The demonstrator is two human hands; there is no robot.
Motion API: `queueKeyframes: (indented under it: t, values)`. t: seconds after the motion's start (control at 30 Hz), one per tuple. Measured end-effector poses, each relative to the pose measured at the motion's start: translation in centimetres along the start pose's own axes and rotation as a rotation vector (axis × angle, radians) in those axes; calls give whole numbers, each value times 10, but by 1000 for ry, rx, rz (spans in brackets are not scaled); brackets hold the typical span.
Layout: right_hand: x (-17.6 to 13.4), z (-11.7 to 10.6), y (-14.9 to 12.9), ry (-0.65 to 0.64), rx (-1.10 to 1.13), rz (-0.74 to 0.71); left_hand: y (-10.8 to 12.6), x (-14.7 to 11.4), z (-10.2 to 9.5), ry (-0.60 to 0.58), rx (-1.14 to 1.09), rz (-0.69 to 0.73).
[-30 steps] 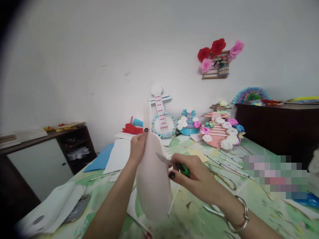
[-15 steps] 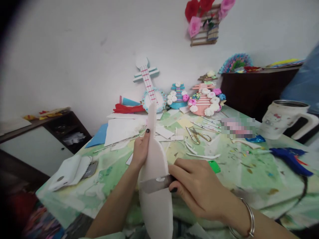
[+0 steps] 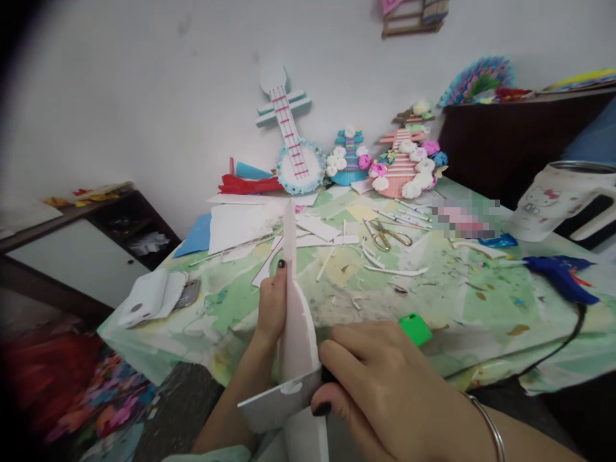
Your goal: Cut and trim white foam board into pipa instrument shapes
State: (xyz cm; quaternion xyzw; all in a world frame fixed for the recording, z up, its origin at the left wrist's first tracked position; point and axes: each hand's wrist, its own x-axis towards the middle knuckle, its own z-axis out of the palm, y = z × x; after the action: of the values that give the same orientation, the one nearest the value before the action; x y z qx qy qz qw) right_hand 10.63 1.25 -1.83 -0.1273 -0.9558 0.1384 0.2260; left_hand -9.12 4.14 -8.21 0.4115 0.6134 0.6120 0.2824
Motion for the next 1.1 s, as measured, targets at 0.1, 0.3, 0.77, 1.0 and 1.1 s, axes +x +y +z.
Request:
queueKeyframes:
  t: [0.1, 0.3, 0.77, 1.0, 1.1]
  values:
    - [-1, 3, -3, -26, 19, 14, 0, -3, -5, -4, -17, -18]
    - [0, 6, -1, -50, -12, 64, -10, -5, -5, -25, -57, -86]
    - [-10, 9, 17, -23, -57, 114, -18, -4, -11, -20, -70, -109]
    - [-10, 10, 15, 25, -81, 94, -15, -5, -10, -5, 123, 47]
    - [-6, 9, 11, 47, -102, 85, -14, -6, -9, 5, 141, 78]
